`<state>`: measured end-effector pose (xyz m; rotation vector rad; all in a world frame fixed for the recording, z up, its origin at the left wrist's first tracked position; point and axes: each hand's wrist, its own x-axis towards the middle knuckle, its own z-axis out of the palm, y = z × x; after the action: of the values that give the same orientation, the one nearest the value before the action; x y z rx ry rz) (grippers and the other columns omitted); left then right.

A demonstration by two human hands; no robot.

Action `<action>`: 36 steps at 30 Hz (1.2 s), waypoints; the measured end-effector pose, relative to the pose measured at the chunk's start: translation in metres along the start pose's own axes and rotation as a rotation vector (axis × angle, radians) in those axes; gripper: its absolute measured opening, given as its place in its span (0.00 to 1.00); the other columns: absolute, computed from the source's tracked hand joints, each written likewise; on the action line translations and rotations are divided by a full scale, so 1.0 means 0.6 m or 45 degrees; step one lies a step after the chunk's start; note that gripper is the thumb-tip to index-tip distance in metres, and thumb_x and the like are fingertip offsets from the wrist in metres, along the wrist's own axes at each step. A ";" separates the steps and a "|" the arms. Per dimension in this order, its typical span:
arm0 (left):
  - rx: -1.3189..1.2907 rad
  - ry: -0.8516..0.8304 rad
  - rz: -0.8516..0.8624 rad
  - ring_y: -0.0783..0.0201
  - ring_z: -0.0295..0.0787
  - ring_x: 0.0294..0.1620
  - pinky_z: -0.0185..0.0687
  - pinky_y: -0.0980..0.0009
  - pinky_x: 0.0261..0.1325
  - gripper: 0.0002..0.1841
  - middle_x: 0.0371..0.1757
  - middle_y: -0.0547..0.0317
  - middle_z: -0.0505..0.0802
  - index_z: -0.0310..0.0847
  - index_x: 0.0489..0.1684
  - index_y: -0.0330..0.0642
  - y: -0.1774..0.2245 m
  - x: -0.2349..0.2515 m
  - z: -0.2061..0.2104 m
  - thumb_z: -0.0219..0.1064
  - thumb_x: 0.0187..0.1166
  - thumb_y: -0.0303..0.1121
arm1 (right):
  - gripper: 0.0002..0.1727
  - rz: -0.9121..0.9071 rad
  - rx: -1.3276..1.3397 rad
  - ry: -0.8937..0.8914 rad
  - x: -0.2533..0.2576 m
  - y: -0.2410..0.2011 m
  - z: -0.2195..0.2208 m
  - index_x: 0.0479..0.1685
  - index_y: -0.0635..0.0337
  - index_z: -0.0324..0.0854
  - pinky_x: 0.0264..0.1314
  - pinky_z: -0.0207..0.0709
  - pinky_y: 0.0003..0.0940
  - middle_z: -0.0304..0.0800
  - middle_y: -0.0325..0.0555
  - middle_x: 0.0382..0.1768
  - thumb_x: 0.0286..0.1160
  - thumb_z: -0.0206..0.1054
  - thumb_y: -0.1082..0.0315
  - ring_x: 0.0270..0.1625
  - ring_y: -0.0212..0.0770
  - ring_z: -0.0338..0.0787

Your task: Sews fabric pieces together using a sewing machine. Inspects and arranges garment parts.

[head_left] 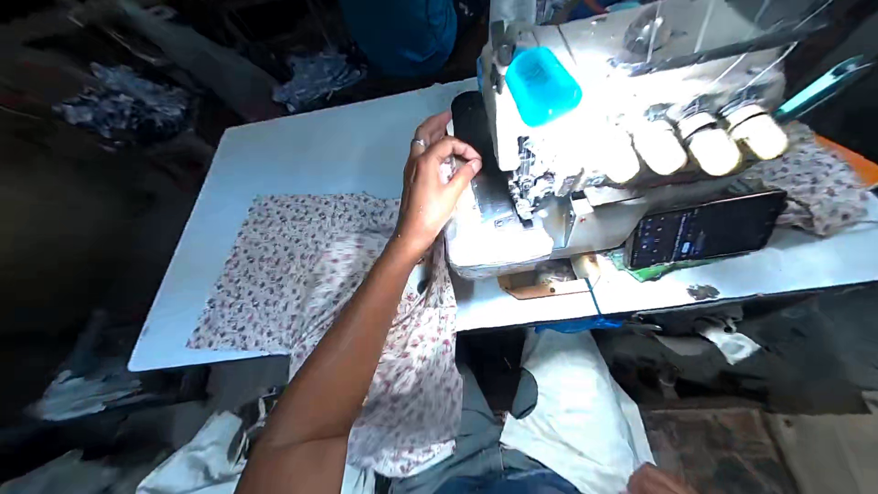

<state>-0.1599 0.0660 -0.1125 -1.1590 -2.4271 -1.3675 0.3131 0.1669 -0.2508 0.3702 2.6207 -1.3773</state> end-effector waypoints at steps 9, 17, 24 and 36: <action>0.373 -0.147 -0.016 0.43 0.72 0.81 0.67 0.56 0.81 0.18 0.85 0.33 0.70 0.81 0.67 0.33 0.031 0.011 -0.001 0.64 0.84 0.35 | 0.20 -0.340 0.195 0.186 0.261 -0.126 0.016 0.62 0.63 0.88 0.57 0.88 0.34 0.95 0.48 0.52 0.86 0.61 0.59 0.51 0.37 0.95; 0.756 -0.328 -0.063 0.36 0.59 0.89 0.52 0.48 0.89 0.28 0.88 0.29 0.64 0.67 0.84 0.29 0.047 0.016 0.005 0.50 0.94 0.41 | 0.20 -0.151 0.824 -0.165 0.363 -0.243 0.145 0.55 0.69 0.86 0.62 0.80 0.34 0.91 0.52 0.48 0.85 0.64 0.57 0.52 0.34 0.89; 0.671 -0.462 -0.130 0.38 0.50 0.94 0.37 0.46 0.93 0.30 0.89 0.28 0.64 0.56 0.88 0.23 0.092 0.007 0.038 0.48 0.90 0.34 | 0.10 -0.450 1.189 -0.054 0.218 -0.224 0.013 0.51 0.53 0.84 0.52 0.84 0.19 0.91 0.24 0.40 0.90 0.56 0.65 0.45 0.17 0.88; 0.490 -0.345 0.162 0.54 0.56 0.94 0.36 0.40 0.93 0.34 0.91 0.50 0.67 0.51 0.94 0.37 0.094 -0.104 -0.016 0.51 0.90 0.41 | 0.18 -0.058 0.561 -0.042 0.060 -0.053 -0.010 0.38 0.74 0.86 0.44 0.82 0.30 0.89 0.53 0.30 0.85 0.64 0.63 0.34 0.31 0.87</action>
<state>-0.0808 0.0405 -0.0962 -1.4320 -2.5806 -0.7012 0.2695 0.1594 -0.2315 0.3363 2.2939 -1.9569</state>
